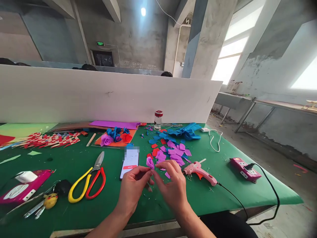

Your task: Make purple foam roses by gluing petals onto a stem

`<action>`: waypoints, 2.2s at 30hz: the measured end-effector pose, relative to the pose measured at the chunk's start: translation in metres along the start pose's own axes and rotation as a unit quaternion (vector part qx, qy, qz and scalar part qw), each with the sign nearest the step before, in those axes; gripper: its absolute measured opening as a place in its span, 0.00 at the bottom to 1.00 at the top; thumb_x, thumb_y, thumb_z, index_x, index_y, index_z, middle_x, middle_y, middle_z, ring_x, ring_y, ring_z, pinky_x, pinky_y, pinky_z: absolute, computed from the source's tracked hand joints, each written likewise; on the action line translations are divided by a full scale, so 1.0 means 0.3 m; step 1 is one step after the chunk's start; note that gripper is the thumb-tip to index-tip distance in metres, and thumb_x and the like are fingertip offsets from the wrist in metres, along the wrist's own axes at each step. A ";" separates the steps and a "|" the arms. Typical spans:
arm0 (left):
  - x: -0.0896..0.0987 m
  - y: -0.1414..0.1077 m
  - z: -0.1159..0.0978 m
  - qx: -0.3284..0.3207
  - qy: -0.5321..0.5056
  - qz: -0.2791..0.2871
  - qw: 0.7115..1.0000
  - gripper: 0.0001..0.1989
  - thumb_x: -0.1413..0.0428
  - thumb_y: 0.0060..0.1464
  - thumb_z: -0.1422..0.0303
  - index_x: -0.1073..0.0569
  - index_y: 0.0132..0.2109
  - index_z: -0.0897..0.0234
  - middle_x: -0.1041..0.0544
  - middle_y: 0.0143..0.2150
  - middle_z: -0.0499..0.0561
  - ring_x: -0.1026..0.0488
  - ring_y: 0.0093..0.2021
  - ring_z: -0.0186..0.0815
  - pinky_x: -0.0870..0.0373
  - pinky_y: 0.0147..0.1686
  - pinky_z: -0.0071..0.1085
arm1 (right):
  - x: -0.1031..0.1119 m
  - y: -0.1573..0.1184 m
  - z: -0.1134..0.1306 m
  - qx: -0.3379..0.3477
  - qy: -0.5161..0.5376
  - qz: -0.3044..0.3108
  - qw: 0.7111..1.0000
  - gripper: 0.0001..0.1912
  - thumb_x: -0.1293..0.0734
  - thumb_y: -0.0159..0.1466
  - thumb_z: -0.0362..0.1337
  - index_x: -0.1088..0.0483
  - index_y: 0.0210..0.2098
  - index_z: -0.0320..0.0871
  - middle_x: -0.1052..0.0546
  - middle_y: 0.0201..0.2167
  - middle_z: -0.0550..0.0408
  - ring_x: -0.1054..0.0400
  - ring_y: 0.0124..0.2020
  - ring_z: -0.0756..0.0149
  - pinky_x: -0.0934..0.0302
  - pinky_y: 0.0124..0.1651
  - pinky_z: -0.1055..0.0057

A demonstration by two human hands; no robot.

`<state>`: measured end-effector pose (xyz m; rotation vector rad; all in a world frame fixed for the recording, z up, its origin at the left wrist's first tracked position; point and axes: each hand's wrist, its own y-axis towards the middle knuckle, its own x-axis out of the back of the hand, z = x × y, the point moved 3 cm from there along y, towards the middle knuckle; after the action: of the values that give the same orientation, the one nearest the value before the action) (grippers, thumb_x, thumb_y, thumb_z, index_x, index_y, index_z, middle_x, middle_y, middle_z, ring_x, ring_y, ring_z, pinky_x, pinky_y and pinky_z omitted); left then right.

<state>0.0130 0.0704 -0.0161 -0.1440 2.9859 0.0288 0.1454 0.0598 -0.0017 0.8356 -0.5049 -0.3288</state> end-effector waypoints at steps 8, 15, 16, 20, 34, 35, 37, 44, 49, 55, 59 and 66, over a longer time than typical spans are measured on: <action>0.021 -0.008 -0.005 -0.019 0.061 0.009 0.998 0.07 0.41 0.47 0.65 0.25 0.28 0.64 0.29 0.16 0.43 0.35 0.13 0.29 0.38 0.13 0.24 | -0.038 0.039 0.071 0.108 -0.152 -0.019 0.982 0.03 0.34 0.62 0.35 0.32 0.31 0.44 0.26 0.27 0.55 0.34 0.32 0.62 0.42 0.40 0.63; 0.013 -0.023 -0.011 -0.014 0.053 0.034 0.998 0.09 0.40 0.47 0.63 0.22 0.30 0.66 0.29 0.16 0.45 0.35 0.14 0.29 0.38 0.14 0.24 | -0.019 0.029 0.082 0.115 -0.157 0.004 0.981 0.05 0.35 0.62 0.31 0.29 0.35 0.48 0.24 0.30 0.55 0.32 0.33 0.62 0.42 0.46 0.60; 0.012 -0.025 -0.011 -0.011 0.049 0.036 0.998 0.09 0.39 0.46 0.64 0.22 0.32 0.66 0.29 0.16 0.45 0.34 0.14 0.30 0.38 0.14 0.24 | -0.015 0.028 0.083 0.114 -0.152 0.004 0.982 0.06 0.35 0.62 0.31 0.28 0.35 0.48 0.23 0.30 0.55 0.32 0.33 0.62 0.42 0.46 0.59; 0.011 -0.026 -0.005 -0.010 0.037 0.043 0.998 0.10 0.39 0.45 0.65 0.21 0.34 0.66 0.27 0.18 0.47 0.33 0.17 0.31 0.36 0.14 0.25 | -0.006 0.027 0.088 0.114 -0.139 0.003 0.984 0.07 0.35 0.61 0.29 0.28 0.34 0.48 0.23 0.29 0.55 0.32 0.33 0.62 0.42 0.47 0.59; 0.015 -0.033 -0.040 -0.024 0.018 0.055 0.998 0.12 0.37 0.45 0.60 0.20 0.34 0.65 0.27 0.18 0.47 0.34 0.18 0.31 0.35 0.16 0.25 | 0.021 -0.012 0.015 -0.155 0.109 0.055 0.980 0.06 0.32 0.59 0.39 0.29 0.33 0.43 0.26 0.29 0.56 0.32 0.32 0.65 0.38 0.36 0.71; 0.012 -0.034 -0.040 -0.022 0.011 0.061 0.998 0.12 0.36 0.44 0.60 0.20 0.33 0.65 0.27 0.18 0.47 0.33 0.18 0.32 0.35 0.16 0.25 | 0.017 -0.012 0.017 -0.158 0.109 0.054 0.980 0.06 0.31 0.58 0.39 0.29 0.33 0.44 0.26 0.29 0.56 0.33 0.32 0.65 0.38 0.36 0.71; 0.005 -0.034 -0.037 -0.018 -0.004 0.073 0.997 0.11 0.36 0.43 0.61 0.20 0.32 0.65 0.27 0.18 0.47 0.33 0.19 0.32 0.35 0.16 0.25 | 0.012 -0.011 0.025 -0.149 0.098 0.040 0.983 0.04 0.30 0.57 0.37 0.28 0.31 0.44 0.26 0.28 0.57 0.33 0.31 0.65 0.38 0.36 0.70; 0.003 -0.024 0.002 0.013 -0.066 0.086 0.994 0.12 0.36 0.44 0.63 0.20 0.35 0.66 0.26 0.20 0.49 0.30 0.21 0.33 0.33 0.19 0.26 | 0.005 -0.014 0.028 -0.178 0.128 0.041 0.975 0.05 0.34 0.60 0.34 0.26 0.29 0.44 0.25 0.27 0.56 0.31 0.31 0.65 0.37 0.36 0.70; 0.003 -0.019 0.012 0.023 -0.090 0.074 0.993 0.11 0.35 0.44 0.63 0.20 0.33 0.66 0.26 0.19 0.48 0.30 0.22 0.33 0.33 0.19 0.25 | -0.002 -0.014 0.017 -0.226 0.162 0.063 0.959 0.06 0.35 0.59 0.36 0.27 0.29 0.42 0.23 0.26 0.55 0.29 0.31 0.63 0.36 0.37 0.69; 0.005 -0.025 0.007 0.021 -0.081 0.061 0.995 0.10 0.35 0.44 0.63 0.20 0.33 0.66 0.23 0.25 0.50 0.29 0.23 0.33 0.32 0.20 0.26 | -0.005 -0.015 0.016 -0.246 0.204 0.060 0.946 0.07 0.34 0.59 0.37 0.25 0.30 0.41 0.22 0.27 0.53 0.28 0.31 0.63 0.35 0.38 0.68; 0.013 -0.020 0.006 0.030 -0.083 0.026 0.996 0.11 0.34 0.42 0.63 0.21 0.31 0.67 0.21 0.29 0.52 0.28 0.23 0.32 0.32 0.20 0.26 | 0.060 -0.027 -0.067 -0.253 0.178 0.021 0.951 0.10 0.34 0.59 0.41 0.25 0.35 0.41 0.21 0.31 0.51 0.28 0.33 0.62 0.34 0.38 0.68; 0.019 0.002 0.022 0.040 -0.088 0.042 0.994 0.10 0.34 0.42 0.65 0.21 0.31 0.67 0.22 0.28 0.51 0.28 0.23 0.31 0.32 0.20 0.26 | 0.359 -0.058 -0.377 -0.239 -0.160 0.004 0.958 0.13 0.38 0.61 0.45 0.27 0.33 0.43 0.24 0.31 0.51 0.32 0.29 0.63 0.38 0.35 0.67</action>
<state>0.0083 0.0706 -0.0235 -0.0063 2.8095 -0.0640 0.2956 0.0685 -0.0469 0.3079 -0.6949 -0.5574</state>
